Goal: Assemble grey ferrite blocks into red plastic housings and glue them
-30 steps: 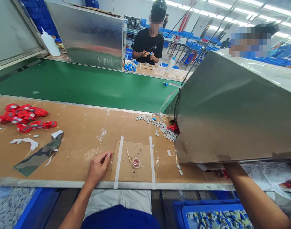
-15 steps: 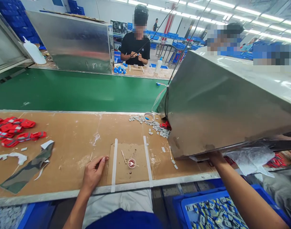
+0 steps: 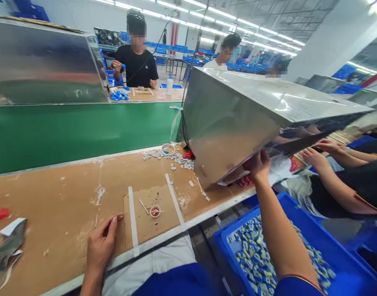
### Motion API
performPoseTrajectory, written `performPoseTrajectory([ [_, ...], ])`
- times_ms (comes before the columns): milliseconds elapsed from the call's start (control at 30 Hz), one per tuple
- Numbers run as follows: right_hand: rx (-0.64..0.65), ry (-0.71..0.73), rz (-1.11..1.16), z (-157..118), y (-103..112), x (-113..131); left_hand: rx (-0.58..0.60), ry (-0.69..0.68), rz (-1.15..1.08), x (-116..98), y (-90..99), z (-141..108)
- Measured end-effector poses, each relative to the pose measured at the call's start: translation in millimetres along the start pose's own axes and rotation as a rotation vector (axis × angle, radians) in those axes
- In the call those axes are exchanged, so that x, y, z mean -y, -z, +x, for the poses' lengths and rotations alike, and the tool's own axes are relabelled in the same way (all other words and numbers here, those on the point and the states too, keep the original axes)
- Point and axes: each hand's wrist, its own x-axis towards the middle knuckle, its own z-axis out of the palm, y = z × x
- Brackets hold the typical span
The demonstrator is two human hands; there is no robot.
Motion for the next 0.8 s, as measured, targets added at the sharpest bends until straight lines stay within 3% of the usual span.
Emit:
performPoseTrajectory([
  [100,-0.110,0.007,0.036,-22,57,16,-0.029,0.068,-0.068,6,0.5,-3],
  [233,-0.194,0.052,0.115,-98,121,50,-0.023,0.116,-0.145,6,0.6,-4],
  [333,0.069,-0.110,0.192,-155,123,74,0.005,0.099,-0.211,1,1.8,-5],
  [400,0.326,-0.170,0.211,-183,90,85,-0.003,0.088,-0.266,-3,4.0,-8],
  [500,0.757,-0.099,0.201,-218,-5,91,-0.028,0.082,-0.360,-4,9.6,-16],
  [600,1.235,0.287,0.129,-259,-122,89,-0.047,0.077,-0.428,-1,18.0,-30],
  [667,1.528,0.689,-0.101,-291,-185,84,-0.071,0.065,-0.427,0,24.9,-40],
  [733,1.700,0.960,-0.277,-322,-228,78,-0.095,0.058,-0.406,0,32.4,-50],
  [800,1.795,1.079,-0.334,-348,-251,72,-0.119,0.062,-0.393,-1,39.8,-58],
])
